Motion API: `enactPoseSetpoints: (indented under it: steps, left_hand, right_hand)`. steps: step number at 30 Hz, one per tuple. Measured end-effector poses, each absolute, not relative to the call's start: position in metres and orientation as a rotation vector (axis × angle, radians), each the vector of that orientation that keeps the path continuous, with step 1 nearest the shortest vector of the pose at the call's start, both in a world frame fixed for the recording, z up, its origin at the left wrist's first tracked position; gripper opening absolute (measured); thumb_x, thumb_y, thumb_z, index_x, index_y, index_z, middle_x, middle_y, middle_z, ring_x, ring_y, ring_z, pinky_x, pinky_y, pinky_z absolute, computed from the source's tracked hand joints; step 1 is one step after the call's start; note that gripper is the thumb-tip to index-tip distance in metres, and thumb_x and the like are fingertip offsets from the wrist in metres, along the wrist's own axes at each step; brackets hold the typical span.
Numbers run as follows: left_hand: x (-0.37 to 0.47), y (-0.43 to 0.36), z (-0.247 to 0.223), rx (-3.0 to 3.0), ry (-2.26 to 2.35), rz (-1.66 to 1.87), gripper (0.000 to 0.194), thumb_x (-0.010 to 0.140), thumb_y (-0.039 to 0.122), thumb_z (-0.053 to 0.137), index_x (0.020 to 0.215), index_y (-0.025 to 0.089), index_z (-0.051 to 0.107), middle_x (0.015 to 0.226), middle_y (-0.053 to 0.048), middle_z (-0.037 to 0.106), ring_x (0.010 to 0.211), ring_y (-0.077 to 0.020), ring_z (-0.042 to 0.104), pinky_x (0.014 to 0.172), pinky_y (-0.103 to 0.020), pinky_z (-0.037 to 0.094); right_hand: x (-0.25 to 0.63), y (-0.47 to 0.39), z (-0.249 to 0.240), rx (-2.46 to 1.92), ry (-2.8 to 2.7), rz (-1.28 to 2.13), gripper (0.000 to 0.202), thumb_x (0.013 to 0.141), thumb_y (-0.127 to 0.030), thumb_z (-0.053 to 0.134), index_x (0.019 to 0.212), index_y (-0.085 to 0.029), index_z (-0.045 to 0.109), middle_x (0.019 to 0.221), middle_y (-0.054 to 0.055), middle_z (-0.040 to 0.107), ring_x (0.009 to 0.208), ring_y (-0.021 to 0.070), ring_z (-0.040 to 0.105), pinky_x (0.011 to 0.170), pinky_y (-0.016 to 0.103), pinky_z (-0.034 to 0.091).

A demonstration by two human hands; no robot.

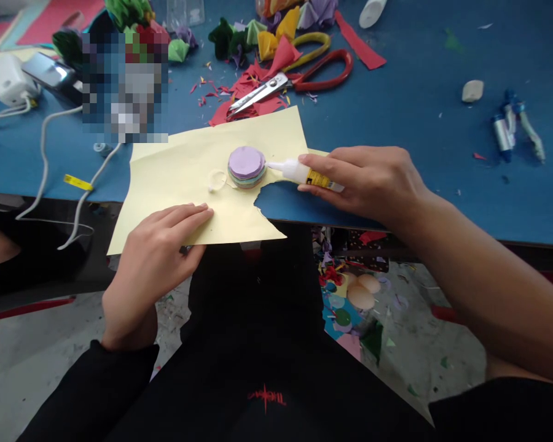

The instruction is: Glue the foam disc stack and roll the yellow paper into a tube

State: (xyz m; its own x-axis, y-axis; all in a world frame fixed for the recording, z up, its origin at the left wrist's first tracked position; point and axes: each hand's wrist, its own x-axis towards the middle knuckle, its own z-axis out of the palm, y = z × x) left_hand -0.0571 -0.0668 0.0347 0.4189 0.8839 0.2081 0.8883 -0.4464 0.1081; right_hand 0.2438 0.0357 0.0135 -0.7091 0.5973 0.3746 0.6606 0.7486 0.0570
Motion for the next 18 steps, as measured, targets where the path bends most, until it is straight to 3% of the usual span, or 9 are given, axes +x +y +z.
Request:
enactPoseSetpoints:
  steps: [11, 18]
  left_hand:
    - [-0.0574, -0.0665, 0.0344, -2.621, -1.641, -0.373, 0.034, 0.087, 0.018, 0.048, 0.117, 0.016, 0.064, 0.120, -0.008, 0.066, 0.109, -0.0253, 0.063, 0.091, -0.038, 0.054]
    - [-0.0570, -0.0667, 0.0344, -2.622, -1.648, -0.371, 0.034, 0.087, 0.018, 0.048, 0.117, 0.016, 0.064, 0.120, -0.007, 0.066, 0.109, -0.0253, 0.063, 0.092, -0.039, 0.054]
  right_hand:
    - [0.2430, 0.0376, 0.0131, -0.878, -2.579, -0.243, 0.040, 0.096, -0.044, 0.047, 0.122, -0.019, 0.063, 0.094, 0.004, 0.073, 0.080, 0.0140, 0.066, 0.064, 0.024, 0.047]
    - [0.2419, 0.0387, 0.0151, -1.041, -2.575, -0.149, 0.044, 0.096, -0.048, 0.044, 0.125, -0.020, 0.061, 0.097, 0.006, 0.072, 0.081, 0.0180, 0.066, 0.063, 0.028, 0.047]
